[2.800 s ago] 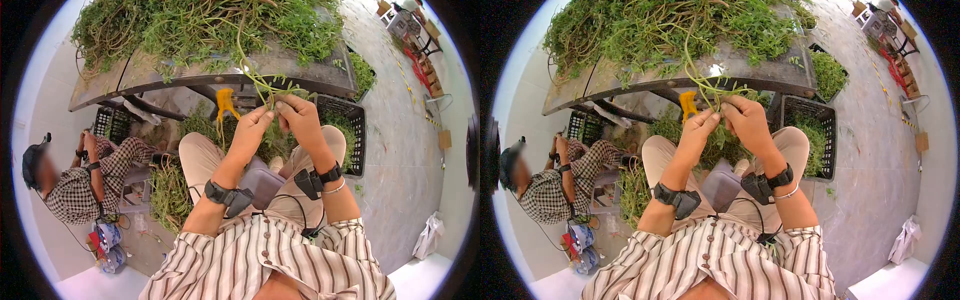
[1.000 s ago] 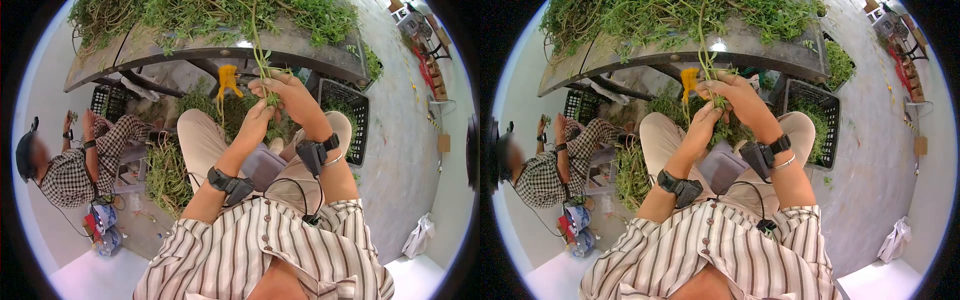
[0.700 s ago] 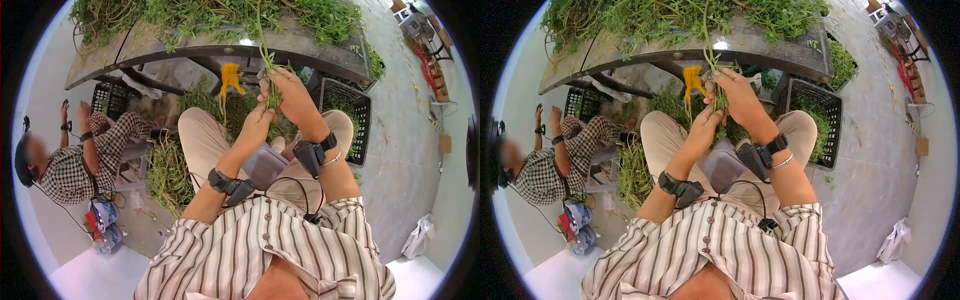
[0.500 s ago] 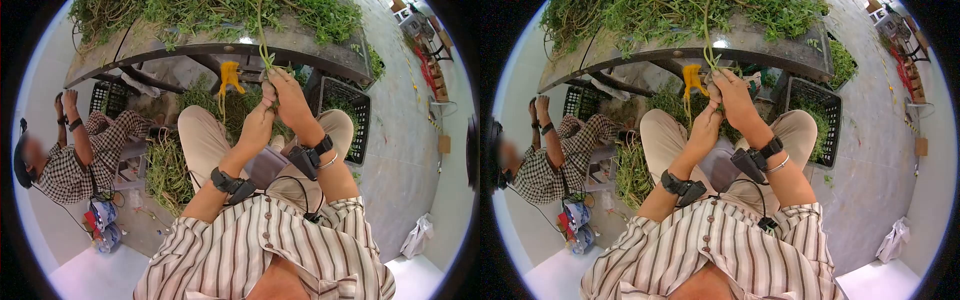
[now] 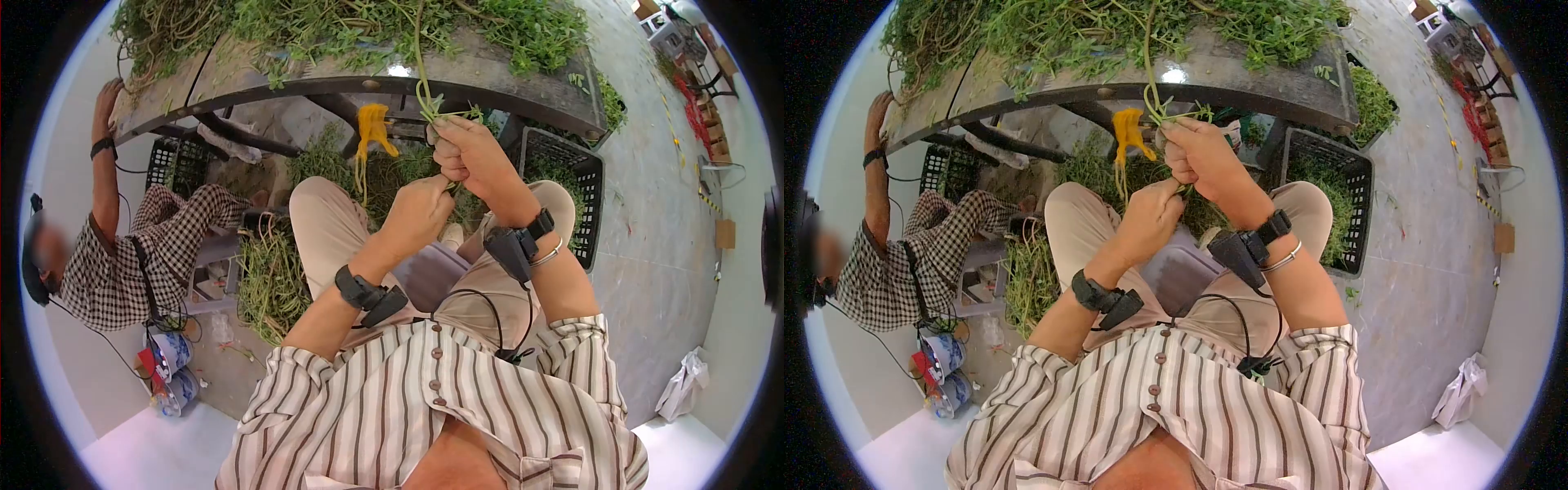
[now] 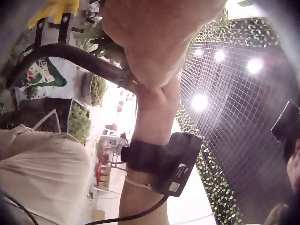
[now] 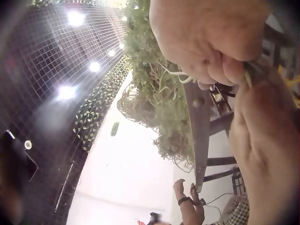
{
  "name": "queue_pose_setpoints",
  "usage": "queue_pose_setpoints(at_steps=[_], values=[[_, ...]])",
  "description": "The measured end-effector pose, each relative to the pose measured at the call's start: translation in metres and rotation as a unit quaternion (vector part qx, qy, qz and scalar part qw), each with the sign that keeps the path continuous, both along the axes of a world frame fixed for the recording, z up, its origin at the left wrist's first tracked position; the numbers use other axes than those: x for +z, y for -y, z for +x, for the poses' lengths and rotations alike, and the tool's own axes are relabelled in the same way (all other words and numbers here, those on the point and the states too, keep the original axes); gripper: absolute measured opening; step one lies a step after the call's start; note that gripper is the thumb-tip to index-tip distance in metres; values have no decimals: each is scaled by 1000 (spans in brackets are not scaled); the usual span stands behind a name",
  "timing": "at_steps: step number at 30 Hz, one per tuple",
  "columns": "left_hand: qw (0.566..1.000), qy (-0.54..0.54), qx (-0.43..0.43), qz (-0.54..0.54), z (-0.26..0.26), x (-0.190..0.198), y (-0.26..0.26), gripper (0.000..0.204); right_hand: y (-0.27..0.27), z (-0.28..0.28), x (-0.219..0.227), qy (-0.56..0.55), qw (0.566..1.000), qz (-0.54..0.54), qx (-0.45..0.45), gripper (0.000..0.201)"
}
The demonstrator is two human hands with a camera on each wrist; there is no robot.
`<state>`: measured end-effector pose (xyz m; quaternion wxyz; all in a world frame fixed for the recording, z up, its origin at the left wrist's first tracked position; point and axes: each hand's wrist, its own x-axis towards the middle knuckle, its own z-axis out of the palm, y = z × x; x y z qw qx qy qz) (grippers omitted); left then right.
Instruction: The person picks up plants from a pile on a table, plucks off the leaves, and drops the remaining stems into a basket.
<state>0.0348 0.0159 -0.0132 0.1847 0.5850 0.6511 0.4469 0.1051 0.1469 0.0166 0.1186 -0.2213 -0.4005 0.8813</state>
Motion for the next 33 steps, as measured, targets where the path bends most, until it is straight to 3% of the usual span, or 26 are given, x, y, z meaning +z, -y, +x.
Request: queue_pose_setpoints(at_steps=[5, 8, 10, 11, 13, 14, 16, 20, 24, 26, 27, 29, 30, 32, 33], values=[[999, -13, -29, -7, 0, -1, 4, 13, 9, 5, 4, 26, 999, 41, -13, 13], [999, -17, -38, 24, 3, -4, 9, 13, 6, 6, 1, 36, 990, 133, 21, 14], [994, -71, -76, 40, 7, -4, 19, 18, -7, 7, -6, 80, 935, 341, -50, 18], [994, -72, -75, 40, 7, -3, 21, 18, -11, 10, -8, 79, 935, 341, -50, 18], [999, 9, 11, -52, 6, 2, 25, 16, -11, 13, -3, 135, 925, 346, -80, 23], [999, 9, 11, -52, 4, 5, 25, 16, -9, 13, -7, 135, 925, 346, -80, 23], [962, 246, 97, -70, -2, 18, 20, 15, -6, 10, -15, 113, 904, 401, -95, 23], [954, 250, 167, 6, -19, 33, 0, 20, -2, 6, -18, 86, 866, 481, -104, 26], [935, 319, 152, 38, -28, 43, -22, 22, 0, 4, -18, 97, 838, 522, -124, 24], [935, 325, 142, 29, -26, 48, -29, 24, -1, 5, -21, 128, 792, 586, -111, 15], [934, 326, 142, 29, -28, 47, -32, 24, -1, 5, -21, 129, 792, 586, -110, 15], [942, 299, 148, -31, -30, 44, -37, 26, 0, 5, -19, 107, 688, 704, -142, 10], [942, 300, 148, -32, -29, 44, -39, 26, 0, 5, -18, 108, 688, 703, -141, 10], [916, 376, 128, -50, -25, 45, -43, 27, 0, 5, -18, 140, 580, 788, -153, 11], [916, 376, 127, -51, -25, 43, -44, 27, -1, 5, -19, 140, 581, 787, -153, 11]])
